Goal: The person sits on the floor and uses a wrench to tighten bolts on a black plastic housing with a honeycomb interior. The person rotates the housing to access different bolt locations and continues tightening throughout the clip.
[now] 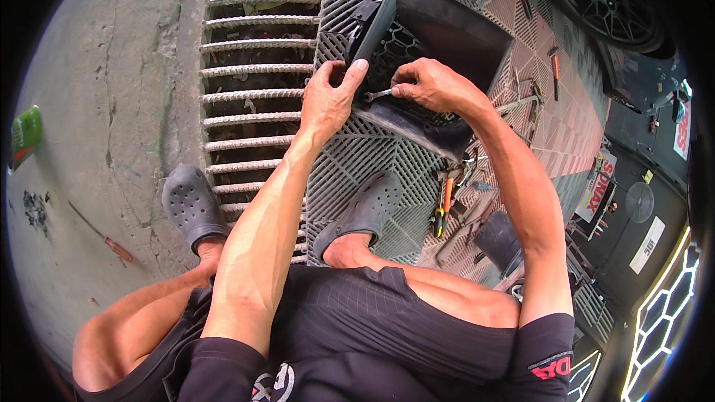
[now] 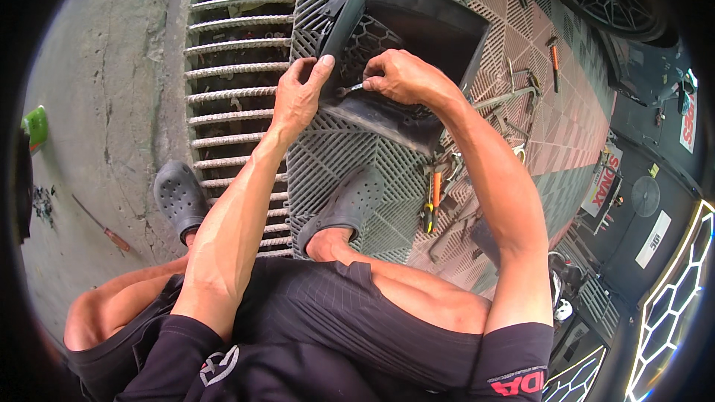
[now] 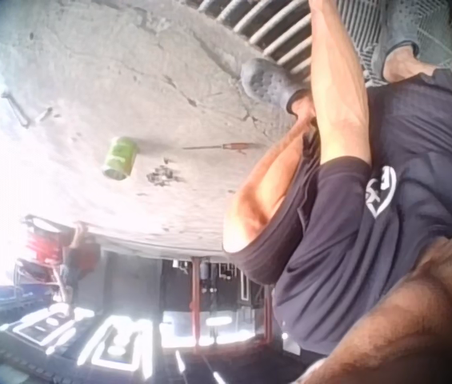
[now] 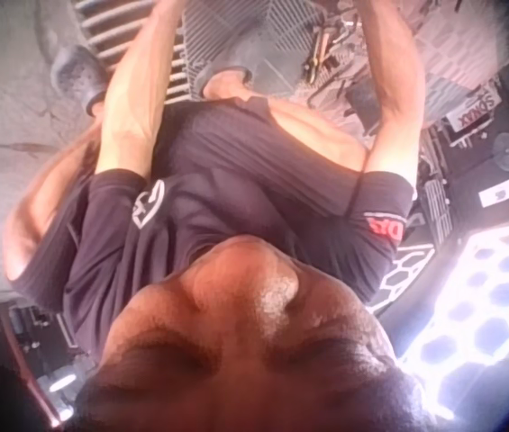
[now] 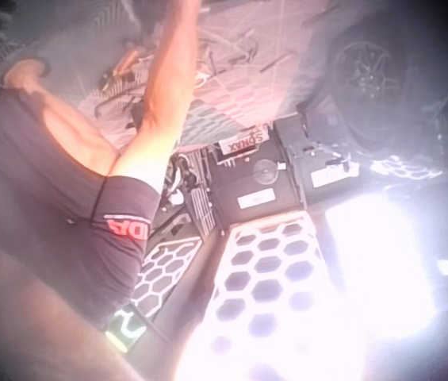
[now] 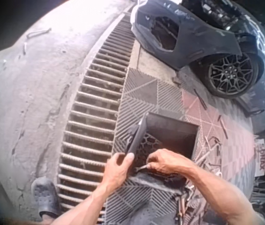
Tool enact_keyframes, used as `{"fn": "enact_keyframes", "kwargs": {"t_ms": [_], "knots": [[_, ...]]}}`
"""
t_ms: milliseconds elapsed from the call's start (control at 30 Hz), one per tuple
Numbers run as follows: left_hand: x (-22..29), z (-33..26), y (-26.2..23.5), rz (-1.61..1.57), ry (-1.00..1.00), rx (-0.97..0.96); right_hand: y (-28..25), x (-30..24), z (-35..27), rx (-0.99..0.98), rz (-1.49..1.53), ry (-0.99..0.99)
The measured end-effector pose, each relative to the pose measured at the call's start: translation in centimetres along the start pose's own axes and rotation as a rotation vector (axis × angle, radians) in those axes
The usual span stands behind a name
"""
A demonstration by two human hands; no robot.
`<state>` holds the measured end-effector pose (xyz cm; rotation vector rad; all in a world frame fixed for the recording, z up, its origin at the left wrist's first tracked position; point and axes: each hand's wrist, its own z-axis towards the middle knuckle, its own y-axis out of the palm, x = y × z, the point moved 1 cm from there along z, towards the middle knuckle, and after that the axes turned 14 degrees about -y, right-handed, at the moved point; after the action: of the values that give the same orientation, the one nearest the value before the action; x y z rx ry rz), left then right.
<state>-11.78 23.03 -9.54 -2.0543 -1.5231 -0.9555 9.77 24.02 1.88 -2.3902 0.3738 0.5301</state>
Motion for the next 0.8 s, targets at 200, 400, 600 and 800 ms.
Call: {"fn": "enact_keyframes", "kwargs": {"t_ms": [200,400,600,800], "knots": [[-0.3,0.1,-0.1,0.006,-0.017,0.008,0.6,0.9,0.7,0.017,0.040,0.010],[0.1,0.0,0.1,0.001,-0.010,-0.008,0.5,1.3,1.3,-0.016,0.035,0.039],[-0.2,0.0,-0.3,0.010,0.028,0.033,2.7,-2.6,-0.9,-0.019,-0.002,0.105],[-0.9,0.5,-0.1,0.016,0.033,0.030,3.5,-6.2,0.2,-0.077,-0.173,0.083]]}}
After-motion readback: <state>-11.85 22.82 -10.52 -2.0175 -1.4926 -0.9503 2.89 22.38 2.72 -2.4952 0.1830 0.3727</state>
